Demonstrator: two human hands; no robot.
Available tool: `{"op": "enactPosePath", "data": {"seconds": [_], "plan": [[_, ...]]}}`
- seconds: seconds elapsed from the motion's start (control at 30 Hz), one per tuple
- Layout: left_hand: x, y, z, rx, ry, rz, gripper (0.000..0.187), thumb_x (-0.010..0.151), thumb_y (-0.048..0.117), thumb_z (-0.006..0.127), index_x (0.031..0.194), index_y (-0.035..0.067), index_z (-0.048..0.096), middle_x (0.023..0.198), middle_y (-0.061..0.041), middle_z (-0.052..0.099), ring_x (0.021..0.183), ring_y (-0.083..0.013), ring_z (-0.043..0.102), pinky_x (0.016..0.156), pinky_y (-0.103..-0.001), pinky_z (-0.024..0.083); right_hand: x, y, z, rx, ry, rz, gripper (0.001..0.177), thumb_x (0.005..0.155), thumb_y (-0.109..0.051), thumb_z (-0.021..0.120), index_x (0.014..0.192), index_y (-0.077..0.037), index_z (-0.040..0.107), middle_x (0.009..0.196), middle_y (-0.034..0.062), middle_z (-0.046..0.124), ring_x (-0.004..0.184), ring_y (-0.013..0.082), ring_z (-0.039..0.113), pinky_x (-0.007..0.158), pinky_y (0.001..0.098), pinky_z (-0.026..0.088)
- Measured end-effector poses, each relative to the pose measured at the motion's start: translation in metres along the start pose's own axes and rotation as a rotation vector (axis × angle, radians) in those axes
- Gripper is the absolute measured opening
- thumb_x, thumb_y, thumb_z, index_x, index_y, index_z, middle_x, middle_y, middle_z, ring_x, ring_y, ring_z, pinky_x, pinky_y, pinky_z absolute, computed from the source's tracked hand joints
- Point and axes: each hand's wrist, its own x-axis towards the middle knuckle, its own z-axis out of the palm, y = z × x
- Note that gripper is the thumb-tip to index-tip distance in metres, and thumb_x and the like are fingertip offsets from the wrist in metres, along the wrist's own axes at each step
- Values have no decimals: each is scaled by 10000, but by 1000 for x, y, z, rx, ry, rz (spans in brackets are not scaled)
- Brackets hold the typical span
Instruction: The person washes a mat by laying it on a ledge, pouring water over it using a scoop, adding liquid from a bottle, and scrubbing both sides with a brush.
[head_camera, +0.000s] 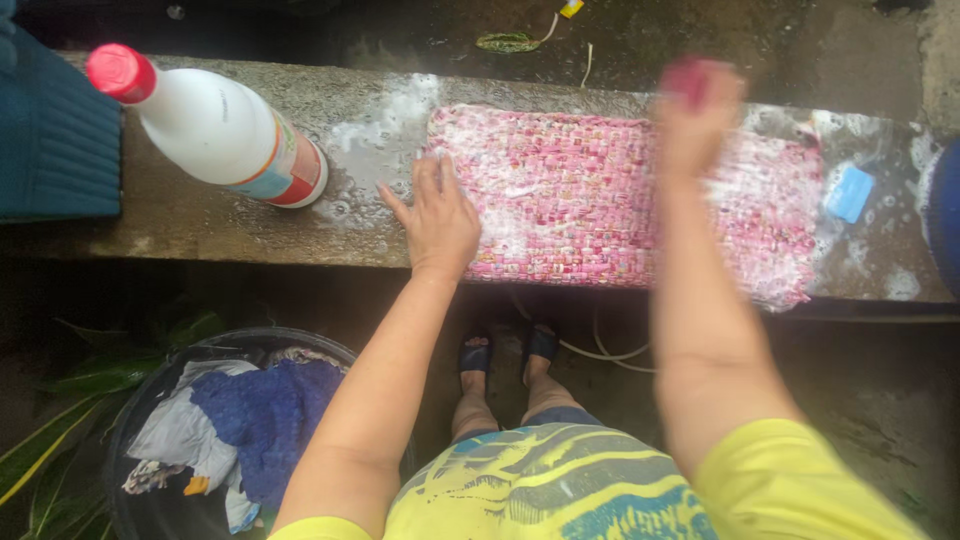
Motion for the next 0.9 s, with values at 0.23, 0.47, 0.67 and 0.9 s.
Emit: {"op": "enactPosePath", "data": {"seconds": [0.23, 0.47, 0.67, 0.9], "plan": [[-7, -6, -11, -9, -20, -2, 554, 941, 224, 567, 1459, 51, 472, 1468, -155, 423, 1499, -339, 325, 1148, -777, 14, -85, -35, 66, 208, -494, -333, 525, 918, -296, 777, 1414, -239, 616, 1229, 96, 750, 1047, 238, 741, 912, 386, 587], [-1, 3, -8, -6, 12, 9, 594, 955, 226, 542, 1495, 0, 437, 1488, -177, 404, 1488, -341, 327, 1157, -764, 16, 43, 95, -92, -99, 89, -122, 288, 1006, -127, 749, 1283, -107, 671, 1229, 46, 770, 1120, 184, 757, 973, 328, 605], [-3, 0, -9, 32, 12, -2, 556, 971, 233, 526, 1490, 46, 450, 1485, -170, 400, 1508, -356, 310, 1125, -778, -10, -156, -51, 25, -175, -343, -194, 417, 939, -308, 711, 1352, -289, 654, 1143, 79, 769, 982, 262, 733, 882, 386, 580], [-3, 3, 0, 28, -73, -61, 566, 988, 232, 501, 1515, 44, 416, 1496, -201, 408, 1487, -327, 300, 1116, -793, -41, -29, 60, -146, -155, -134, -76, 337, 1038, -345, 756, 1297, -139, 691, 1181, 88, 775, 1069, 219, 745, 932, 349, 569]]}}
